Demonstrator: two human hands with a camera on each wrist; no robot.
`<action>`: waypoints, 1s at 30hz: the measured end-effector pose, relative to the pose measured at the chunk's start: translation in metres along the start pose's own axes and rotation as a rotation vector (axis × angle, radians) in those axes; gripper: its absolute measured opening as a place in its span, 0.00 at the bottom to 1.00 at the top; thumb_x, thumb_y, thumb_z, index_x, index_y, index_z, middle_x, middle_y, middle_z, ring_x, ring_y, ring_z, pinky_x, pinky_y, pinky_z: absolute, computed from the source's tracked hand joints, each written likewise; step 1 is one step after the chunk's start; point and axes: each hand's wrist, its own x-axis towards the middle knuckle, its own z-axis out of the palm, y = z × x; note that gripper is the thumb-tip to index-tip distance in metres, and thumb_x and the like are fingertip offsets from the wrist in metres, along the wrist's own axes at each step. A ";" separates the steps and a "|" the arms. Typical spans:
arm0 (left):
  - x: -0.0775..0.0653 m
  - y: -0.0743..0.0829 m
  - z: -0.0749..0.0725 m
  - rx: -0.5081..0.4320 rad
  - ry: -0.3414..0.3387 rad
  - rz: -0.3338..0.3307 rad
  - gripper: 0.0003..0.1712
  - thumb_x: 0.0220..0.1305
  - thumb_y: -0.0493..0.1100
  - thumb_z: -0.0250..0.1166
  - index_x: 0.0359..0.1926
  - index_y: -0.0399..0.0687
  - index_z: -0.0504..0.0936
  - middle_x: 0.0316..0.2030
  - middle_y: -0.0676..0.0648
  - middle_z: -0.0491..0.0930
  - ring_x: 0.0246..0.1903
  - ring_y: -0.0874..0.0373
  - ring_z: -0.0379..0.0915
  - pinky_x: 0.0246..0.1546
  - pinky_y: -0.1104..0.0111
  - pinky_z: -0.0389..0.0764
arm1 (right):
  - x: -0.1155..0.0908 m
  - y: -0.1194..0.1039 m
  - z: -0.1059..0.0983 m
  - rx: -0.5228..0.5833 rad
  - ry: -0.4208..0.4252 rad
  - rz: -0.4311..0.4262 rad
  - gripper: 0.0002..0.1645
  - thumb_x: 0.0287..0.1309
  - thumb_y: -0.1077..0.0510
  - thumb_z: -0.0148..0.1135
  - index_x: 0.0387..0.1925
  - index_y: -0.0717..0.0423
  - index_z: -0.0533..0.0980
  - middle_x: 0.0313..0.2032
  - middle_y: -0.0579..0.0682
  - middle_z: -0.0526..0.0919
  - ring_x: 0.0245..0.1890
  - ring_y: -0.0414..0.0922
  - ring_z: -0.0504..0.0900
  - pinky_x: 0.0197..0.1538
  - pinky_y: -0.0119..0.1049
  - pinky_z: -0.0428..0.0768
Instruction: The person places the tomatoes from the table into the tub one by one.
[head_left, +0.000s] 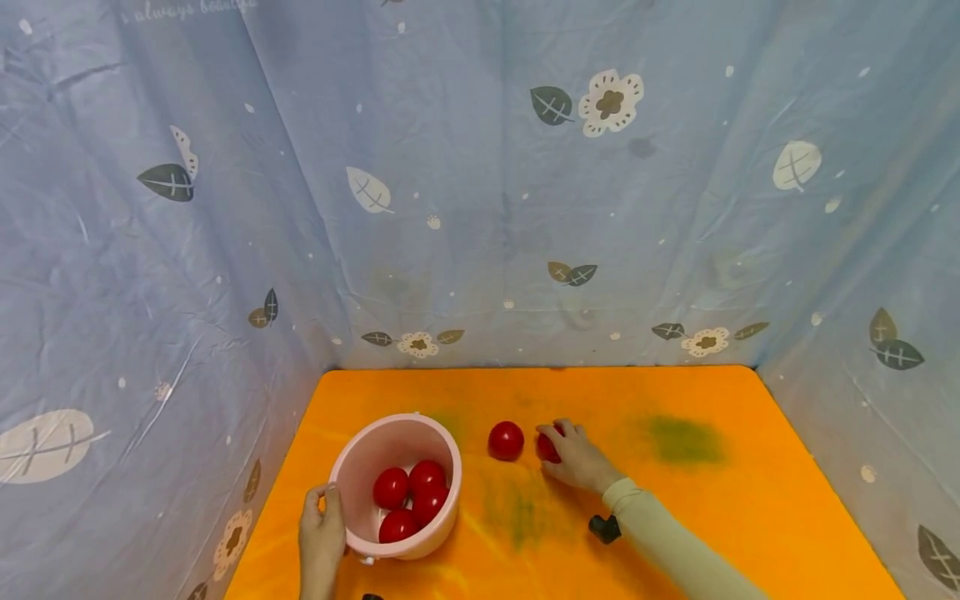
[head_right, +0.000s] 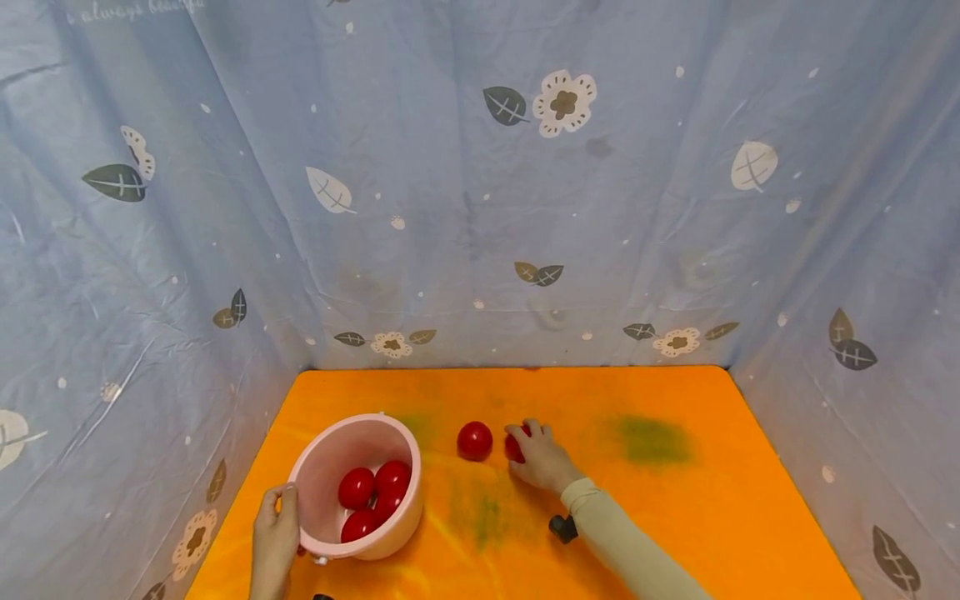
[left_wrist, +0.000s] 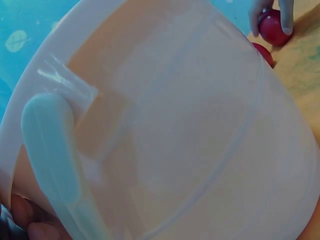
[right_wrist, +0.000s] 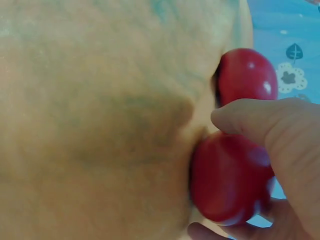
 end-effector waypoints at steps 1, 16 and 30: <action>0.001 0.002 0.000 0.000 0.015 0.015 0.36 0.73 0.64 0.34 0.62 0.38 0.60 0.40 0.34 0.72 0.20 0.53 0.68 0.20 0.67 0.73 | 0.002 0.000 0.000 0.004 0.009 -0.002 0.36 0.55 0.50 0.68 0.64 0.49 0.66 0.61 0.63 0.65 0.53 0.61 0.69 0.42 0.52 0.82; -0.007 0.001 -0.003 -0.094 -0.191 -0.212 0.53 0.62 0.76 0.31 0.71 0.39 0.42 0.62 0.33 0.56 0.55 0.37 0.60 0.59 0.46 0.69 | 0.000 0.004 0.019 0.006 0.059 0.025 0.35 0.52 0.50 0.71 0.61 0.45 0.68 0.57 0.60 0.67 0.51 0.57 0.70 0.38 0.53 0.83; -0.007 -0.001 -0.001 -0.087 -0.181 -0.244 0.55 0.61 0.76 0.31 0.73 0.39 0.37 0.61 0.30 0.55 0.52 0.35 0.62 0.56 0.42 0.68 | 0.008 -0.004 -0.007 0.079 0.095 -0.011 0.35 0.49 0.51 0.72 0.59 0.52 0.71 0.50 0.59 0.73 0.45 0.54 0.74 0.41 0.46 0.83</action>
